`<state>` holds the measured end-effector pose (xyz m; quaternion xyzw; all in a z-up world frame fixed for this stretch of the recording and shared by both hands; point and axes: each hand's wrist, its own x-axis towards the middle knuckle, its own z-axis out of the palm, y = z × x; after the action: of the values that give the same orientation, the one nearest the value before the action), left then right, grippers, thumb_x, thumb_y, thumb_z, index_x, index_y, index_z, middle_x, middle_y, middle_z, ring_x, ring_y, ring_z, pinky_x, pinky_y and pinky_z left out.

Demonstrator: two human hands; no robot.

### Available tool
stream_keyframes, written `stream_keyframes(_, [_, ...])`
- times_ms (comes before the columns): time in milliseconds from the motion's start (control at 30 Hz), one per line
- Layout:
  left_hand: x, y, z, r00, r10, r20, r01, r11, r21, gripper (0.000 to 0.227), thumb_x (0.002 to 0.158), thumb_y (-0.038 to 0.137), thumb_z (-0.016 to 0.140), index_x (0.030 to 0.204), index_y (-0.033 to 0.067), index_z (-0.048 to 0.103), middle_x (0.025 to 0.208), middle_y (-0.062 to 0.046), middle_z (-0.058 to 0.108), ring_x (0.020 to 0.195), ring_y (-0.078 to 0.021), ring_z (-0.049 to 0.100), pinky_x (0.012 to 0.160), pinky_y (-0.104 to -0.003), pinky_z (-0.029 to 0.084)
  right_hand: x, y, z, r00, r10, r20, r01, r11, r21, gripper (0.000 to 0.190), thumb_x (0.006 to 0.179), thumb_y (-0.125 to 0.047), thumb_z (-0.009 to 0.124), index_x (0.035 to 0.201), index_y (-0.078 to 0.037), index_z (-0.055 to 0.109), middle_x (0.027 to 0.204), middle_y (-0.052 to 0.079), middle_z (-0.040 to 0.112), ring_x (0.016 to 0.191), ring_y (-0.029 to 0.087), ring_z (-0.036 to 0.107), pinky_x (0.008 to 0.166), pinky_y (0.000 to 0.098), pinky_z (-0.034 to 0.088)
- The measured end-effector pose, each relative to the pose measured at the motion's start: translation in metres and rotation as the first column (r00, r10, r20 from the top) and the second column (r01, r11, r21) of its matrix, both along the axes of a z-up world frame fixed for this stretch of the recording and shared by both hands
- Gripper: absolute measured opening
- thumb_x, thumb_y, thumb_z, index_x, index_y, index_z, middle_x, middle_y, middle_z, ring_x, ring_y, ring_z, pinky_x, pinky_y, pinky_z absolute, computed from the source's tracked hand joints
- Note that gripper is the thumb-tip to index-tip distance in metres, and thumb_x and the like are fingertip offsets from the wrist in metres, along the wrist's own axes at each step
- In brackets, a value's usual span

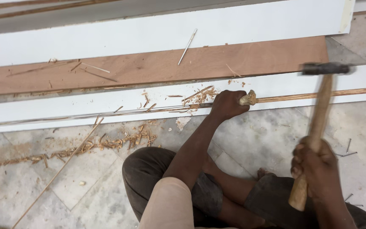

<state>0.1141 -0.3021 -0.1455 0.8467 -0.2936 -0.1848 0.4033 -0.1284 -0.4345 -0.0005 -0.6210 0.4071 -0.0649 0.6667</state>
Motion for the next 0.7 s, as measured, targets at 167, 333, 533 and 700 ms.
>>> stream_keyframes(167, [0.0, 0.0, -0.006, 0.999, -0.019, 0.028, 0.019, 0.999, 0.033, 0.033, 0.074, 0.039, 0.071, 0.099, 0.0175, 0.077, 0.082, -0.01, 0.076, 0.081, -0.0312, 0.073, 0.075, -0.047, 0.056, -0.004, 0.021, -0.019, 0.952, 0.185, -0.243, -0.17, 0.982, 0.085, 0.016, 0.092, -0.01, 0.059, 0.105, -0.004, 0.052, 0.072, 0.007, 0.054, 0.047, 0.016, 0.047, 0.04, 0.0326, 0.043])
stream_keyframes(333, [0.004, 0.011, -0.018, 0.997, -0.043, 0.057, 0.038, 0.994, 0.1, 0.035, 0.074, 0.041, 0.073, 0.1, 0.0178, 0.076, 0.081, -0.011, 0.075, 0.082, -0.0319, 0.073, 0.076, -0.048, 0.055, 0.0, 0.003, -0.015, 0.974, 0.103, -0.201, -0.086, 0.992, 0.091, 0.019, 0.091, -0.008, 0.059, 0.108, -0.003, 0.056, 0.072, 0.007, 0.055, 0.049, 0.016, 0.047, 0.041, 0.0325, 0.042])
stream_keyframes(533, [-0.002, 0.009, -0.009, 0.999, -0.011, 0.045, 0.012, 1.0, -0.013, 0.042, 0.071, 0.04, 0.073, 0.105, 0.0163, 0.076, 0.082, -0.011, 0.076, 0.079, -0.0318, 0.074, 0.076, -0.046, 0.058, -0.008, -0.022, 0.018, 0.998, -0.058, 0.037, 0.06, 0.996, -0.06, 0.014, 0.1, -0.006, 0.055, 0.114, -0.002, 0.053, 0.075, 0.006, 0.049, 0.054, 0.014, 0.046, 0.046, 0.031, 0.041])
stream_keyframes(700, [-0.002, 0.005, -0.003, 0.998, -0.03, 0.05, 0.029, 1.0, 0.01, 0.039, 0.072, 0.038, 0.073, 0.104, 0.0154, 0.077, 0.082, -0.012, 0.077, 0.08, -0.0317, 0.074, 0.077, -0.046, 0.057, -0.011, -0.024, 0.018, 0.999, -0.049, 0.005, 0.049, 0.999, -0.008, 0.01, 0.103, -0.005, 0.053, 0.112, -0.003, 0.053, 0.073, 0.007, 0.047, 0.053, 0.014, 0.044, 0.047, 0.0317, 0.04])
